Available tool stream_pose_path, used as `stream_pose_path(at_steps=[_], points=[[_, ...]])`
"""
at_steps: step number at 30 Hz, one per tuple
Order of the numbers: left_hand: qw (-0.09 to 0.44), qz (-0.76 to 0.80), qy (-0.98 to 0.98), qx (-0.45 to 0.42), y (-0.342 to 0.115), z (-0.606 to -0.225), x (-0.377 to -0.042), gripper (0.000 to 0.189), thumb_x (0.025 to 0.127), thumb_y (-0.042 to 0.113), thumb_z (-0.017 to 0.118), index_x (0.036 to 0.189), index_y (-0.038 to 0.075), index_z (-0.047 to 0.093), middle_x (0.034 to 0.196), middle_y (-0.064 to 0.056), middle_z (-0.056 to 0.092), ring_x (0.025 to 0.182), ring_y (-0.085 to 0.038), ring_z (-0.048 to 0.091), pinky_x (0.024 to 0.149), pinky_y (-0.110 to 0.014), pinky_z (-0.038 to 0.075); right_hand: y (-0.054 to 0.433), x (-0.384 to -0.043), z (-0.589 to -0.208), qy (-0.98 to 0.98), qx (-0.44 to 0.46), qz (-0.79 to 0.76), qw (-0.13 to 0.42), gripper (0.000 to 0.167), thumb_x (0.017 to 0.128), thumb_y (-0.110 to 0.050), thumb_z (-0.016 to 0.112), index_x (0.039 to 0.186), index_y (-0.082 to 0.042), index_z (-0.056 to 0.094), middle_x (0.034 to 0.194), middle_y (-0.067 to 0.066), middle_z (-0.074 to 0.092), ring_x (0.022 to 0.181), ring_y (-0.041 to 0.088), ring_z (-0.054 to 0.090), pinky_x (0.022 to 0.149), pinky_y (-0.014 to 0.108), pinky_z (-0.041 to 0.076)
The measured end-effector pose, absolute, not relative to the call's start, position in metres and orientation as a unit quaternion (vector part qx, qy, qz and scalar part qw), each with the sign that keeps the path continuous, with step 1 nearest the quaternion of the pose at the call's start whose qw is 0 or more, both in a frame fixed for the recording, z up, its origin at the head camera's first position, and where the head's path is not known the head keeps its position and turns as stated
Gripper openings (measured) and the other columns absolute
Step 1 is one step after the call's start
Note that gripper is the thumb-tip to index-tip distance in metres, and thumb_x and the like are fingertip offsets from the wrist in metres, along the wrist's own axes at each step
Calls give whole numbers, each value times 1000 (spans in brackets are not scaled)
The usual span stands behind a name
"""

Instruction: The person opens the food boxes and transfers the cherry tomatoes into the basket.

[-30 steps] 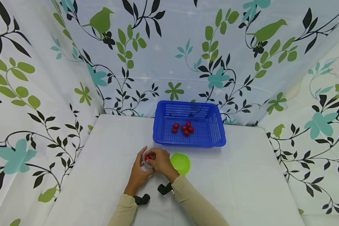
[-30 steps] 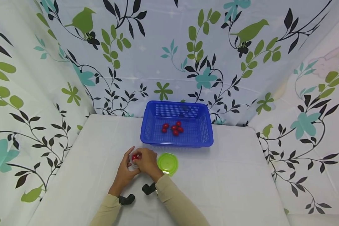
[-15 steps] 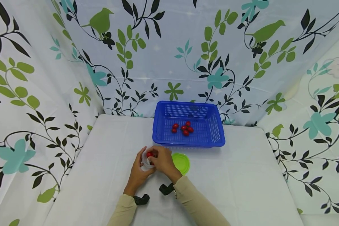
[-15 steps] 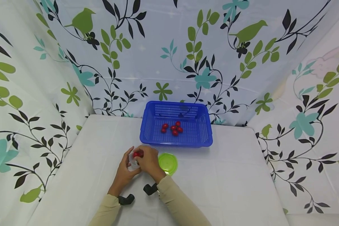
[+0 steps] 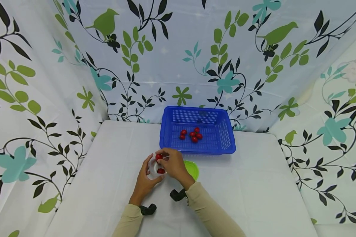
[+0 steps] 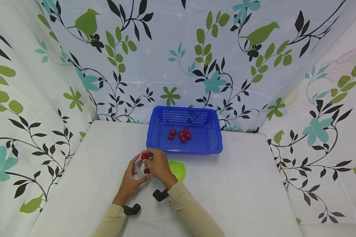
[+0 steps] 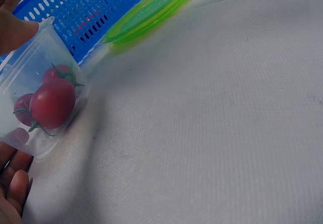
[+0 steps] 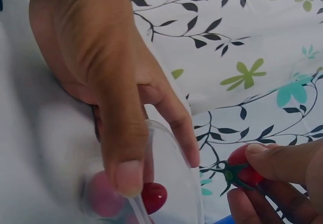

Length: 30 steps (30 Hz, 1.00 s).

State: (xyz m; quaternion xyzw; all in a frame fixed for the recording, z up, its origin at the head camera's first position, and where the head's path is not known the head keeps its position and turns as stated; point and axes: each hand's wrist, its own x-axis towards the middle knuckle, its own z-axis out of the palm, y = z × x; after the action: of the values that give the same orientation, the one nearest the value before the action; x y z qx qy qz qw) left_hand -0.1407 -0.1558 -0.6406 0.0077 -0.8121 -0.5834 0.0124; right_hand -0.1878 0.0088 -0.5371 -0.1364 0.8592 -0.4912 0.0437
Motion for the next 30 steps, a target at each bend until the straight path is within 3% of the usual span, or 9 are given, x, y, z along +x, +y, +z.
stream_pose_path(at_steps=[9,15,24,30], points=[[11,-577,-816,10,-155,-640,-140,103,83,33,91,165,38,31,175,-3,33,159,-39,35,116,-58,42,15,-196,-523,850,-142,-505,34,31,95,-1,78,122,-15,79,119,2,78,109,21,74,94,32,62],[9,-579,-815,13,-155,-640,-140,104,82,34,92,165,37,31,174,-2,33,159,-36,36,115,-54,42,20,-202,-515,846,-148,-511,21,30,94,-1,78,122,-14,78,117,1,79,112,19,72,96,34,62],[14,-576,-817,10,-155,-641,-140,105,82,34,92,166,33,31,174,-1,34,158,-37,37,114,-54,42,30,-214,-502,838,-153,-523,-3,28,94,-2,79,121,-8,79,118,4,79,113,22,73,96,35,62],[13,-579,-815,13,-154,-642,-141,105,82,32,93,167,30,31,174,-1,34,159,-37,37,115,-55,42,36,-223,-496,844,-142,-517,-21,28,93,-2,80,119,-12,80,118,4,80,114,22,73,96,38,62]])
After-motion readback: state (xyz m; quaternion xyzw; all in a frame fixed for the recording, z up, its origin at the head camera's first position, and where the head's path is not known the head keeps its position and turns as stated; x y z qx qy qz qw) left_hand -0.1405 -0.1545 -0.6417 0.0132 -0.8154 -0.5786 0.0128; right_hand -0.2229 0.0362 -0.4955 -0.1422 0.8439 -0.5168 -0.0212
